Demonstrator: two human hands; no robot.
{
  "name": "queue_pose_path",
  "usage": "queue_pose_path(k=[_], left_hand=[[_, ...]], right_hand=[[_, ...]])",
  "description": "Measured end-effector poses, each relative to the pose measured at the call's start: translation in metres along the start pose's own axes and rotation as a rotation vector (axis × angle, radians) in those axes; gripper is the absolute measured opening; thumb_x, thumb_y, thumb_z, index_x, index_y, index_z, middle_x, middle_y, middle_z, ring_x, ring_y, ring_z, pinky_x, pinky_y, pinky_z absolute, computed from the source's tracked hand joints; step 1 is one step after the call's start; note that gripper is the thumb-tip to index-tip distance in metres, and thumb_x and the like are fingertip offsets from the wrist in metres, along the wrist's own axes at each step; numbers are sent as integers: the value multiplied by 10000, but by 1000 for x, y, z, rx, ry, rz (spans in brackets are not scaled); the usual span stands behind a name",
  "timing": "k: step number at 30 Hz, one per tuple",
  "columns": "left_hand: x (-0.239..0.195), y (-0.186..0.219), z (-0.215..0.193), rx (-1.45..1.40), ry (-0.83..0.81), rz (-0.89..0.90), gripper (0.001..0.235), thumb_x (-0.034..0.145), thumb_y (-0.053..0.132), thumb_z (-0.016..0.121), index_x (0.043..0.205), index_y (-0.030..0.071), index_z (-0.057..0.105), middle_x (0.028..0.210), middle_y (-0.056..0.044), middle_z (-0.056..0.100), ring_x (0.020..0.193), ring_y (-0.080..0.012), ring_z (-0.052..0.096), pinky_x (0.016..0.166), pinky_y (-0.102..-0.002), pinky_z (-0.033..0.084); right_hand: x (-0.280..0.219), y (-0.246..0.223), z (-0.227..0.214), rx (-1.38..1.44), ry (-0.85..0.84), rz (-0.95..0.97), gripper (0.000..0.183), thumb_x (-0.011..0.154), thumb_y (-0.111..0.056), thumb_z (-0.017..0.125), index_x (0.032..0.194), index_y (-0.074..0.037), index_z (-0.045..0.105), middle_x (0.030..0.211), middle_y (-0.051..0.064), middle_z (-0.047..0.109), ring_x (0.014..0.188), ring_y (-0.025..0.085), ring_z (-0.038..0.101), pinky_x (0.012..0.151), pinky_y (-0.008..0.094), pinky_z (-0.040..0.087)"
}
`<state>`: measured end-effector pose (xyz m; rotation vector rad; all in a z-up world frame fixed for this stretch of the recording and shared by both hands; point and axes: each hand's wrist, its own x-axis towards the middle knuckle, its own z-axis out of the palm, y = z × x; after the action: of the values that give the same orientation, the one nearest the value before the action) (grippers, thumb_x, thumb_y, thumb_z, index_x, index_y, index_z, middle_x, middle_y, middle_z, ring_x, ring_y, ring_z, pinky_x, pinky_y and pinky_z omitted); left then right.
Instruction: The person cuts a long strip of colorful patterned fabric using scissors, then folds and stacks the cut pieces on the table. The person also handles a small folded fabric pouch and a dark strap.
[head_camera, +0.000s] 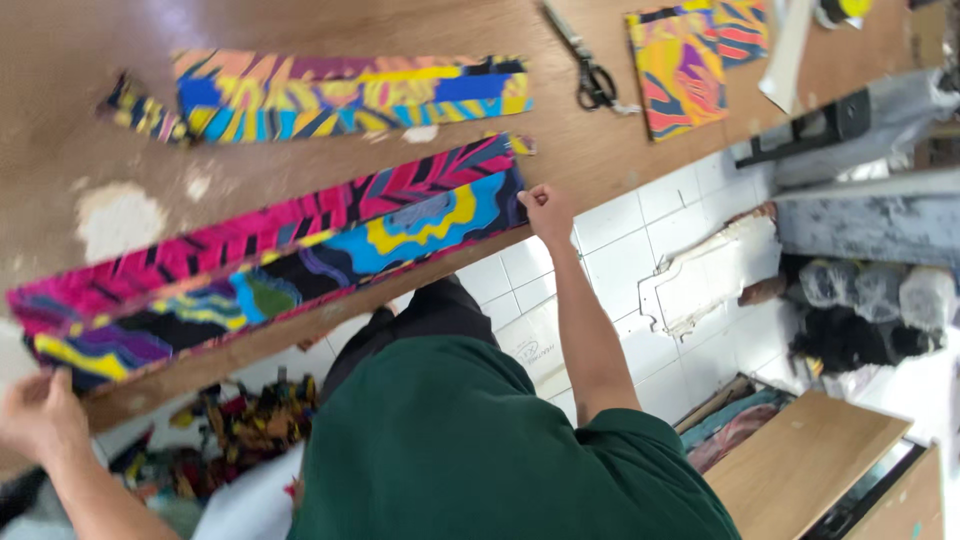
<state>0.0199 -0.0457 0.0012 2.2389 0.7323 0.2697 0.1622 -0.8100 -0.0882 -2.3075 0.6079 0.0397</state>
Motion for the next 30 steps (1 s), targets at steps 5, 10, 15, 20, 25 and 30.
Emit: queue_pose_path(k=[5,10,15,20,25,30], left_hand=[[-38,42,25,355,318,339,144,962,-61,602,1096,-56,653,1058,-186,669,970,-316,619,957,-479,461],[-77,120,118,238,189,479,184,992,-55,518,1110,-39,658,1108,-203,663,1030,-367,584,978,-462,480],[-144,242,239,30,-145,619,100,974,-1,671,1069,-7,702,1066,-156,677,1038,-364,623,948,-456,494],[-204,353,319,-56,-462,584,118,914,27,693,1030,36,713,1030,-145,665,938,-315,665,791,-378,532],[-234,439,389,4,-499,520,164,907,45,669,1065,59,715,1067,-129,688,964,-305,679,829,-371,537],[-258,487,438,73,-552,373,157,908,63,671,1054,56,728,1029,-111,706,862,-241,690,774,-332,541]], right_hand=[[-20,21,-27,39,154,74,260,882,-333,762,930,-80,727,828,78,743,741,206,707,706,353,549],[-33,47,-70,-31,167,210,254,882,-342,755,978,-107,745,863,69,750,791,219,703,739,367,540],[37,94,-122,62,316,248,241,911,-310,706,1043,-112,738,868,68,747,797,225,720,766,357,563],[193,163,-192,46,450,213,337,952,-333,708,1190,-96,673,923,97,748,867,264,723,792,395,551],[367,208,-252,66,484,413,459,915,-381,744,1221,-59,631,1088,157,728,1055,336,677,922,451,503],[468,237,-263,219,580,630,457,801,-342,792,1157,-81,671,1104,157,713,1048,346,659,893,477,495]])
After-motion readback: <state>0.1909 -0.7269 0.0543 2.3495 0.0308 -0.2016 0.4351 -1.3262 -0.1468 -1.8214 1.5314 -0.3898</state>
